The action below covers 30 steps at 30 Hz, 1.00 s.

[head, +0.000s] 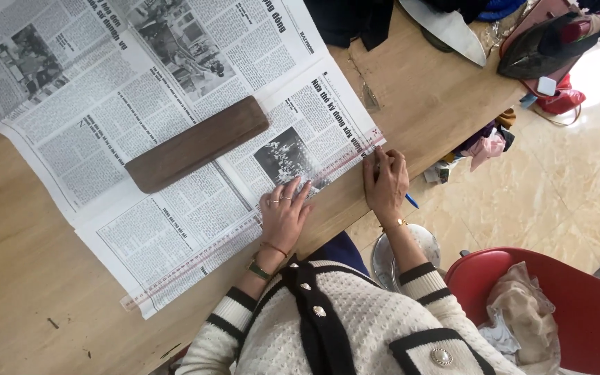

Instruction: The person uses a ruler and a blue pen to measure and mark lines on a newspaper spread across a wooden table. They repeatedly reposition the ruler and draw straight lines along its edge, occasionally adjusting the newspaper's position.

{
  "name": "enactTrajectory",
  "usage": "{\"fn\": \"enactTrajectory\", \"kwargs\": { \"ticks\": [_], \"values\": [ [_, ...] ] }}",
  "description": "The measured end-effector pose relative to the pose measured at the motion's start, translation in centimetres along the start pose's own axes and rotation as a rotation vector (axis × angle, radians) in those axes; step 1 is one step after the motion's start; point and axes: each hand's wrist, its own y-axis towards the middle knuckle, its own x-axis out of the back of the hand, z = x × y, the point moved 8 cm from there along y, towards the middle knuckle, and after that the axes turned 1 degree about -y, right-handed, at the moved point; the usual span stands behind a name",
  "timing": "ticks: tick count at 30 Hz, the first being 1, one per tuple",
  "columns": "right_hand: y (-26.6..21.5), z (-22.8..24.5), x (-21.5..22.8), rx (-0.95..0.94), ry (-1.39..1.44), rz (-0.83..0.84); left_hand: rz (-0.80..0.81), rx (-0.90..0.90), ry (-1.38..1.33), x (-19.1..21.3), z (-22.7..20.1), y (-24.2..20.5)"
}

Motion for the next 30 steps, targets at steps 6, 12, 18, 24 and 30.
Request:
{"fn": "enactTrajectory", "kwargs": {
  "ticks": [6,12,18,24,30],
  "values": [
    [0.3,0.3,0.4,0.001,0.026,0.015,0.14,0.221,0.033,0.5,2.2,-0.3],
    [0.3,0.5,0.5,-0.026,0.0,0.0,0.248,0.403,0.112,1.5,5.4,-1.4],
    [-0.2,-0.4,-0.3,-0.092,0.035,0.075,0.187,0.255,-0.082,-1.0,5.0,-1.7],
    [0.4,3.0,2.6,-0.228,0.336,0.241,0.175,0.229,-0.37,5.0,2.6,3.7],
    [-2.2,10.9,2.0,-0.599,1.146,0.529,0.316,0.24,-0.79,5.1,-3.3,6.9]
  ]
}}
